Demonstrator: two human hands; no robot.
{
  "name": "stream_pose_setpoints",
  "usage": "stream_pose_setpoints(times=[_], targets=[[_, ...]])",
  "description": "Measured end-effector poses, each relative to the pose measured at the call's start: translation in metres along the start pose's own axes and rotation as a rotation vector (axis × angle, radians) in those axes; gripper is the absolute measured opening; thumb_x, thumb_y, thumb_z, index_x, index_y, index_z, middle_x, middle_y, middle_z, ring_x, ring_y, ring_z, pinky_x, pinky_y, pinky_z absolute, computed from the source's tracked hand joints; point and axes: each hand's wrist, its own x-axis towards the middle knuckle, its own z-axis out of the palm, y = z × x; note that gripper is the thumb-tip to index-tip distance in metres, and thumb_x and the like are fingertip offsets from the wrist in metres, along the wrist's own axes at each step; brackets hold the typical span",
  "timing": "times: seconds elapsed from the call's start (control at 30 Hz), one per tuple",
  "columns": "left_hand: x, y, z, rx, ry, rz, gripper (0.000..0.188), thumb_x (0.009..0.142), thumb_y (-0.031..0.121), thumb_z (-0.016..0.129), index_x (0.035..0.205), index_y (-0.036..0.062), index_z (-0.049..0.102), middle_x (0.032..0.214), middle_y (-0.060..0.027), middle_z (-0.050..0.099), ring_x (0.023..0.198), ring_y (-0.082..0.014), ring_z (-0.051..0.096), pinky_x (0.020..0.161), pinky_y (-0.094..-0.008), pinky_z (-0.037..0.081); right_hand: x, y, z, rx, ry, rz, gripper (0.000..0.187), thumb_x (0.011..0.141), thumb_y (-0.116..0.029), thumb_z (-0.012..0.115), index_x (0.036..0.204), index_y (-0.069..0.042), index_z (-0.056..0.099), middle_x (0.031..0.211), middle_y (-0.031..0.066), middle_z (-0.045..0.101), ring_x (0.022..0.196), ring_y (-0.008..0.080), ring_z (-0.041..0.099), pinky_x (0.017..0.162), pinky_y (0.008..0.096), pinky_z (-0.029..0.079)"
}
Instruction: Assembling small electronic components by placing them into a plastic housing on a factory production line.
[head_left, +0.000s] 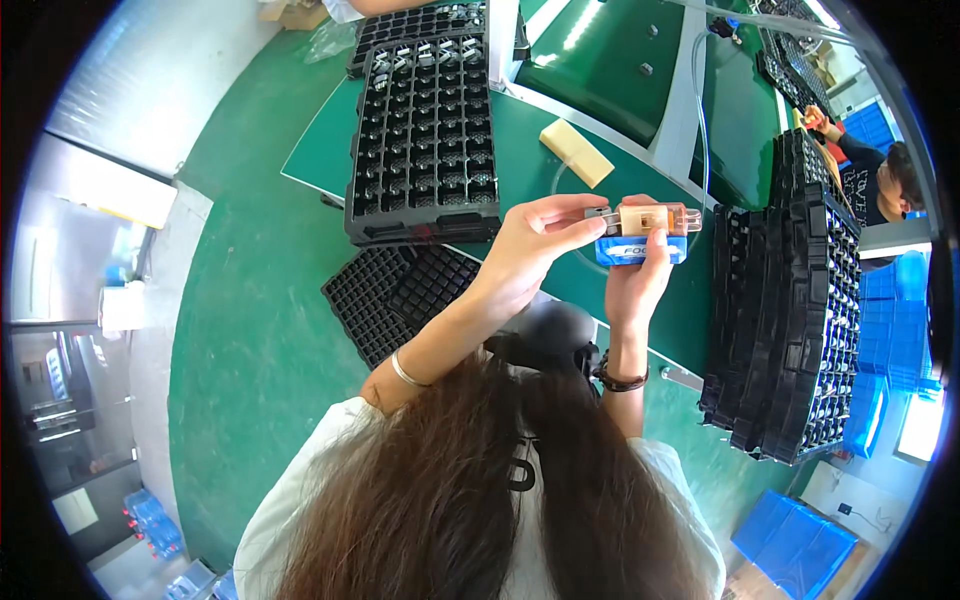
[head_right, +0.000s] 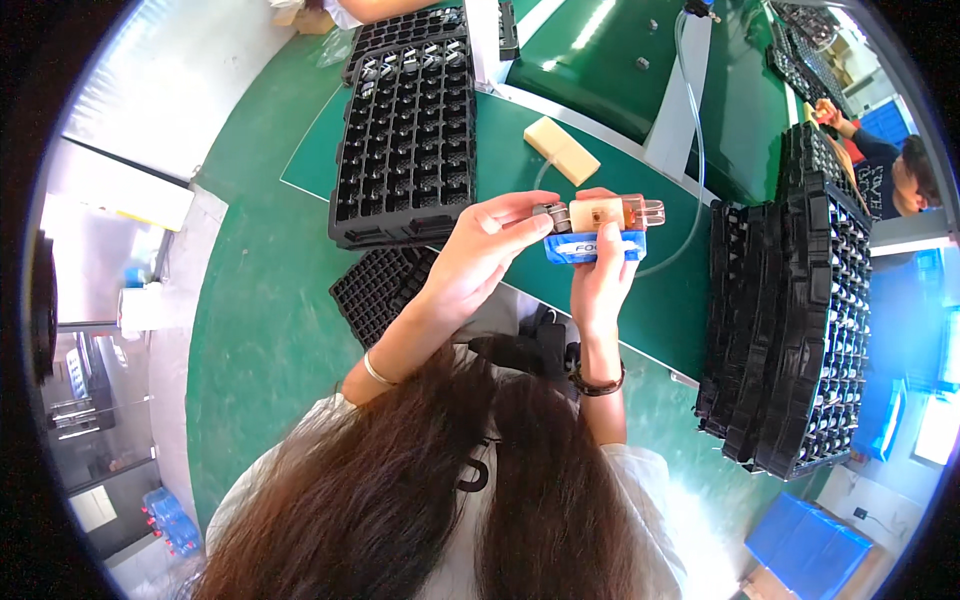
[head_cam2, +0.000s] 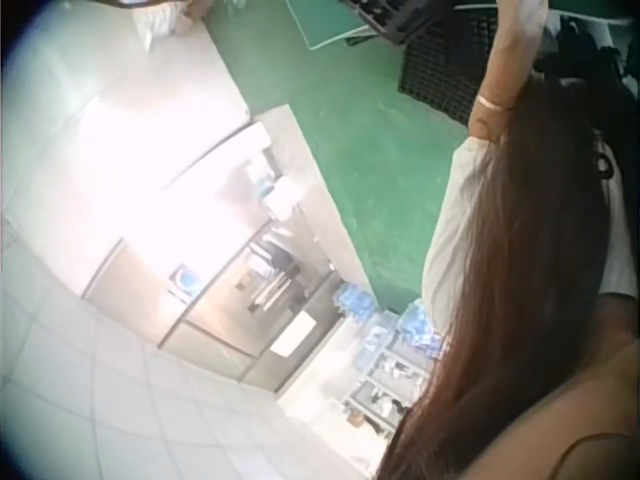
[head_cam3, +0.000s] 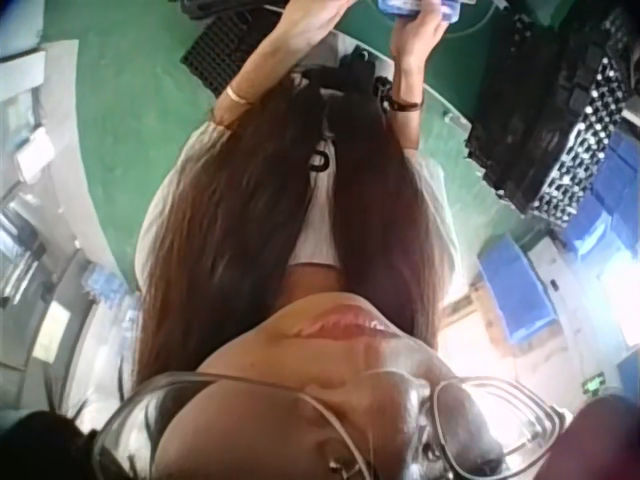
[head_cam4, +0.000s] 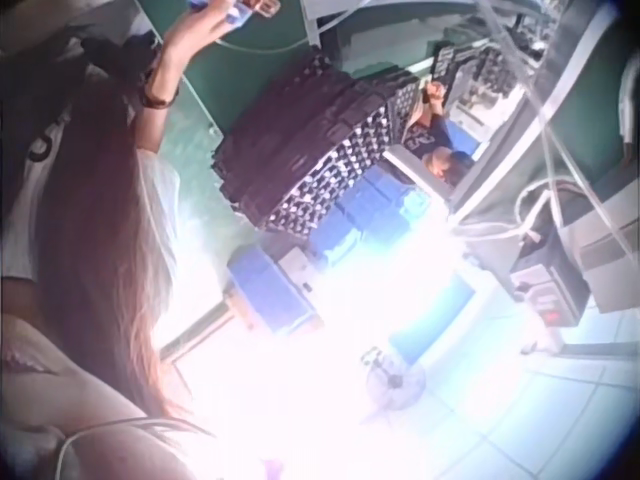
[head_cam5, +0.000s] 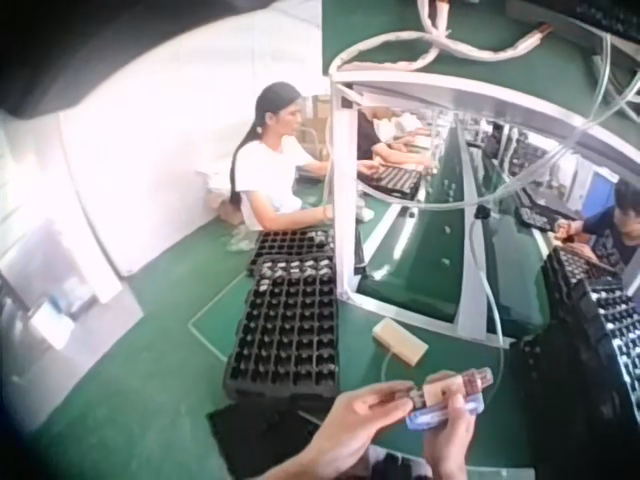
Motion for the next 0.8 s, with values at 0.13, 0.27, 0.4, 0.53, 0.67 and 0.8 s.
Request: stream_pose_setpoints(times=[0.13, 0.27, 0.4, 0.53, 0.67, 0.8], targets=[[-0.003, 0.001, -0.001, 0.042, -0.045, -0.025, 0.028, 0.085, 0.003, 0.058, 0.112, -0.0073, 0.055, 0.1, -0.0099, 0.062, 0.093, -0.0119, 0.057, 0.085, -0.0236, 0.045, -0.004, -0.003, -0.004, 0.017, -0.005, 0.019, 0.033, 0.088, -0.027, 0.048, 0.113, -0.006, 0.044, 0.105, 0.0087, 0.054, 0.089, 0.0138, 0.055, 0.076, 0.0264, 0.046], [-0.001, 0.002, -0.006, 0.098, -0.089, -0.069, 0.028, 0.085, 0.002, 0.058, 0.111, -0.0078, 0.055, 0.098, -0.0101, 0.063, 0.09, -0.0118, 0.058, 0.084, -0.0235, 0.045, -0.002, -0.006, -0.01, 0.157, -0.007, 0.16, 0.032, 0.087, -0.028, 0.05, 0.109, -0.005, 0.048, 0.098, 0.0088, 0.057, 0.087, 0.0139, 0.056, 0.075, 0.0262, 0.046], [-0.003, 0.003, -0.006, 0.139, -0.045, -0.055, 0.029, 0.084, 0.003, 0.059, 0.111, -0.0077, 0.056, 0.097, -0.01, 0.063, 0.089, -0.0115, 0.058, 0.083, -0.0241, 0.045, -0.003, -0.009, -0.003, 0.062, 0.023, 0.138, 0.032, 0.086, -0.027, 0.051, 0.109, -0.005, 0.049, 0.098, 0.0083, 0.058, 0.084, 0.0128, 0.057, 0.071, 0.0244, 0.047], [-0.004, -0.006, -0.004, 0.081, 0.023, -0.039, 0.03, 0.083, 0.002, 0.061, 0.111, -0.0061, 0.056, 0.097, -0.0092, 0.063, 0.088, -0.0114, 0.058, 0.083, -0.0244, 0.045, -0.004, -0.008, -0.004, -0.05, 0.016, 0.109, 0.03, 0.087, -0.028, 0.051, 0.108, -0.006, 0.05, 0.097, 0.0064, 0.058, 0.079, 0.0097, 0.056, 0.064, 0.0218, 0.046], [-0.004, -0.013, -0.008, 0.044, 0.033, -0.032, 0.032, 0.079, 0.005, 0.067, 0.108, -0.0065, 0.058, 0.094, -0.0095, 0.063, 0.086, -0.0115, 0.059, 0.079, -0.0222, 0.046, -0.005, -0.003, -0.007, -0.159, -0.026, 0.094, 0.031, 0.087, -0.031, 0.052, 0.105, -0.006, 0.053, 0.093, 0.0029, 0.059, 0.073, 0.0057, 0.053, 0.055, 0.0188, 0.041], [-0.006, -0.019, -0.011, 0.005, 0.016, -0.08, 0.034, 0.081, 0.003, 0.063, 0.113, -0.0055, 0.055, 0.102, -0.0103, 0.061, 0.093, -0.013, 0.057, 0.084, -0.0247, 0.044, -0.001, -0.002, -0.017, -0.268, -0.128, 0.154, 0.031, 0.086, -0.034, 0.053, 0.103, -0.008, 0.055, 0.085, -0.0011, 0.058, 0.067, 0.0025, 0.049, 0.05, 0.0173, 0.034]])
